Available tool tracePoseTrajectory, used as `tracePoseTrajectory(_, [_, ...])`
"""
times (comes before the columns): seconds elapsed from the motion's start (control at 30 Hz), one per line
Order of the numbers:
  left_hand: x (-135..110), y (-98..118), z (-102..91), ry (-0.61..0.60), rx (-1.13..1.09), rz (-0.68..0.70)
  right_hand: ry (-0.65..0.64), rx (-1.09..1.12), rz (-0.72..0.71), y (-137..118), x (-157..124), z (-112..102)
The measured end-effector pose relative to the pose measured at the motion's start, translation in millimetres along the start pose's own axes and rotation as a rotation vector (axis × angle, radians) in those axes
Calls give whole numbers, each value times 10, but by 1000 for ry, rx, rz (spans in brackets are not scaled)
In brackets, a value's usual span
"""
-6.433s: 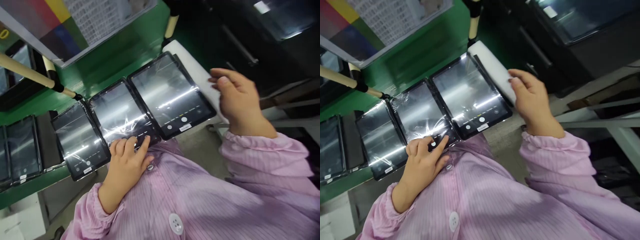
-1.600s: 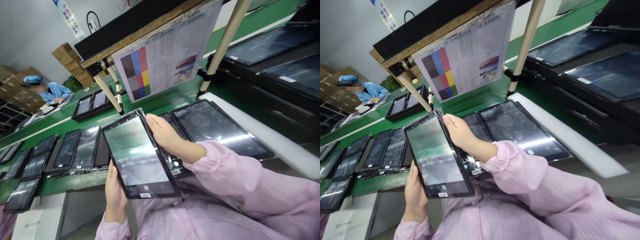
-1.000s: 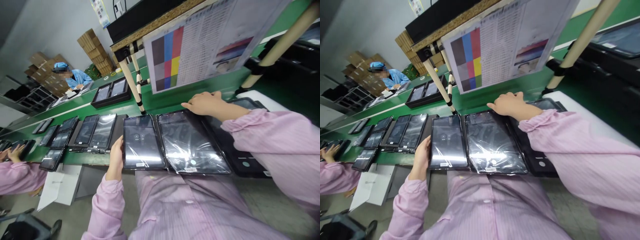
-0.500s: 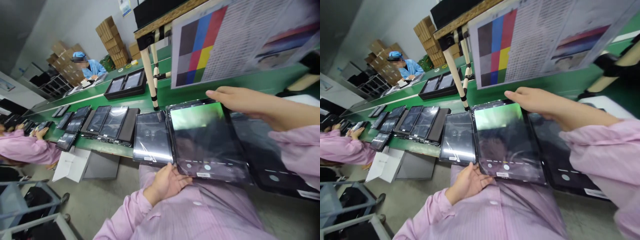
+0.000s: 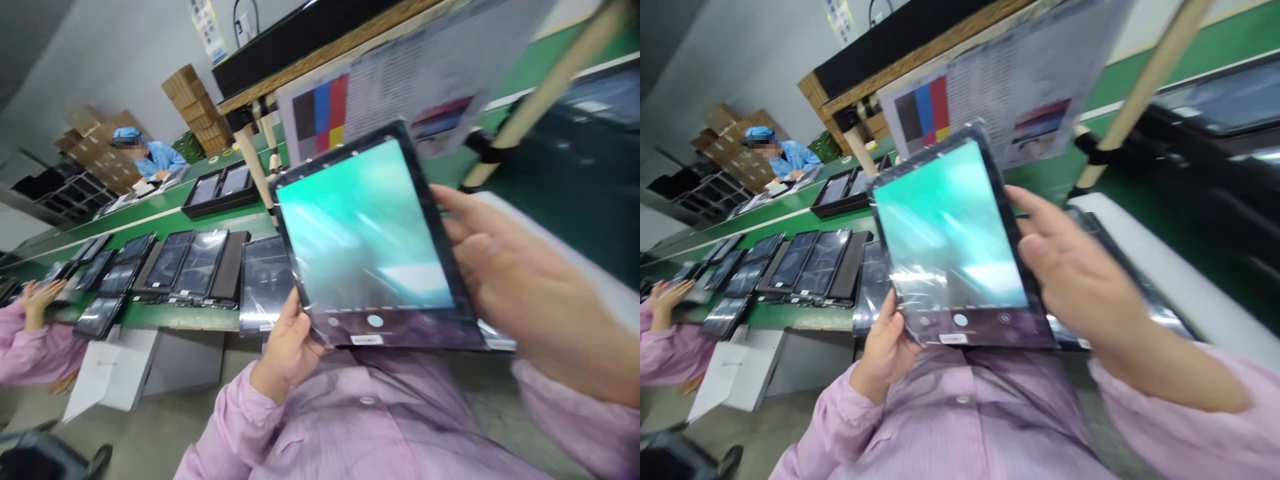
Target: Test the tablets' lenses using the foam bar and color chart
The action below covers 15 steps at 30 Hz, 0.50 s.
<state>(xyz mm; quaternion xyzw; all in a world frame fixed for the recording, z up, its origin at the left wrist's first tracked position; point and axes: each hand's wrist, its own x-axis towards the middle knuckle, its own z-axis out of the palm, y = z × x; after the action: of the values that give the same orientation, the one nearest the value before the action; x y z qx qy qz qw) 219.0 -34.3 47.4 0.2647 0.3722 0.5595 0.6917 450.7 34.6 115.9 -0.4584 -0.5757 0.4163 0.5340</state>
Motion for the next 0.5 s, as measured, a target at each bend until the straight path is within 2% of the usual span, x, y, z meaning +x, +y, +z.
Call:
tracePoseTrajectory(0.07, [81,91,67,-12,77,106,-23,163,-20,7,-87,36])
tracePoseTrajectory(0.13, [172,123,149,15,147,238,6,276,-61,75,-71,64])
tracePoseTrajectory(0.27, [339,26,322,161,249,475,73,234,-127,282,56,51])
tracePoseTrajectory(0.37, [414,-61,420,180,506,640,97,173,-177,392,117,40])
tracePoseTrajectory(0.5, [445,-105,504,243,845,717,144,174,-211,468,221,34])
